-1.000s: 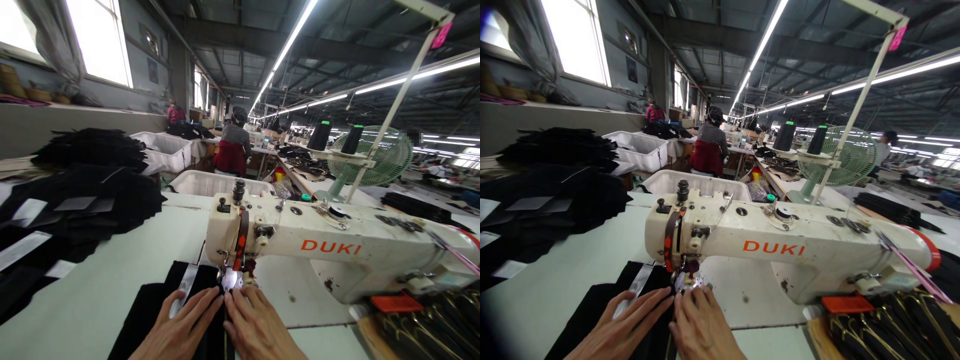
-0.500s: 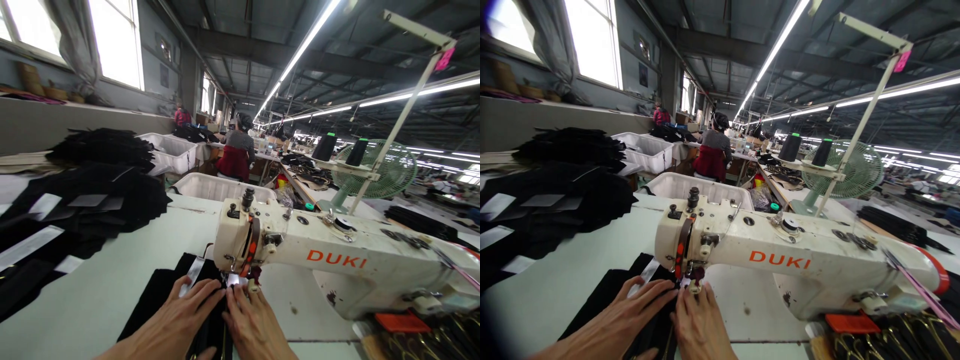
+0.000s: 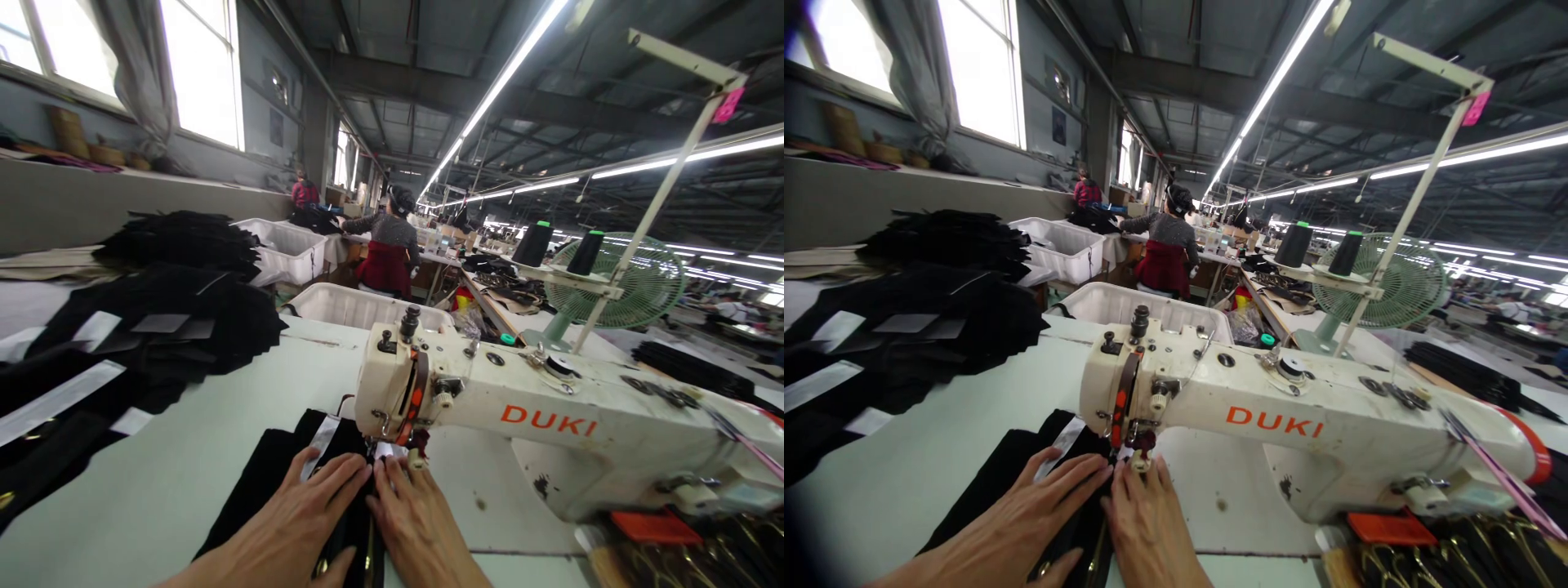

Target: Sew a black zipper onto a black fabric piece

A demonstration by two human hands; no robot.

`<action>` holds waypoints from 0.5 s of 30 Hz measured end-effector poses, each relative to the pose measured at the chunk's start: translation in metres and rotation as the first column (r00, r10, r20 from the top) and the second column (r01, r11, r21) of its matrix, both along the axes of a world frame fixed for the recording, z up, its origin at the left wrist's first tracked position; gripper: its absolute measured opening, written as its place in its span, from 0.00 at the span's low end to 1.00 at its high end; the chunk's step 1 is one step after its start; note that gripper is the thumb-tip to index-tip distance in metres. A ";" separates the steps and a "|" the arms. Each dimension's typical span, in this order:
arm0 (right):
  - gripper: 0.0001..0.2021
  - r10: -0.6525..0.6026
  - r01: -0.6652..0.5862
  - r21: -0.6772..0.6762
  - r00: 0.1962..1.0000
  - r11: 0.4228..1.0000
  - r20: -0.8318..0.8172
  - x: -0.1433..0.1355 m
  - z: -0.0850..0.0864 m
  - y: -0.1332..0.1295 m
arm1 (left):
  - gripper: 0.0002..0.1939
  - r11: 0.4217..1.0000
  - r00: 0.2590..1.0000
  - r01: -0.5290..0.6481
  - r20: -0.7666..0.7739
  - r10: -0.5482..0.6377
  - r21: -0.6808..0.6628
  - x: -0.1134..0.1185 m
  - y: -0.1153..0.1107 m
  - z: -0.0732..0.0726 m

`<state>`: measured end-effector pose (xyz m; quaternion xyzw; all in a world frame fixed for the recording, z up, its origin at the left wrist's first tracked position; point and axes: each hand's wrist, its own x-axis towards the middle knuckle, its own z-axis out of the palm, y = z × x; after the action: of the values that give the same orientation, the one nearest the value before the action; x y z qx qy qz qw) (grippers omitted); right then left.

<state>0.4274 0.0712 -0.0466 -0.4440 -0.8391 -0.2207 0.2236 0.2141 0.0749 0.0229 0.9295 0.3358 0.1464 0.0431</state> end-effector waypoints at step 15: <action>0.16 -0.019 0.024 0.051 0.995 0.998 -0.098 -0.004 -0.001 -0.002 | 0.29 0.994 1.000 -0.020 -0.021 0.023 0.110 0.001 0.001 -0.015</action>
<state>0.4238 0.0696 -0.0472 -0.4572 -0.8163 -0.2230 0.2736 0.2150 0.0756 0.0077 0.9283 0.3377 0.1550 -0.0132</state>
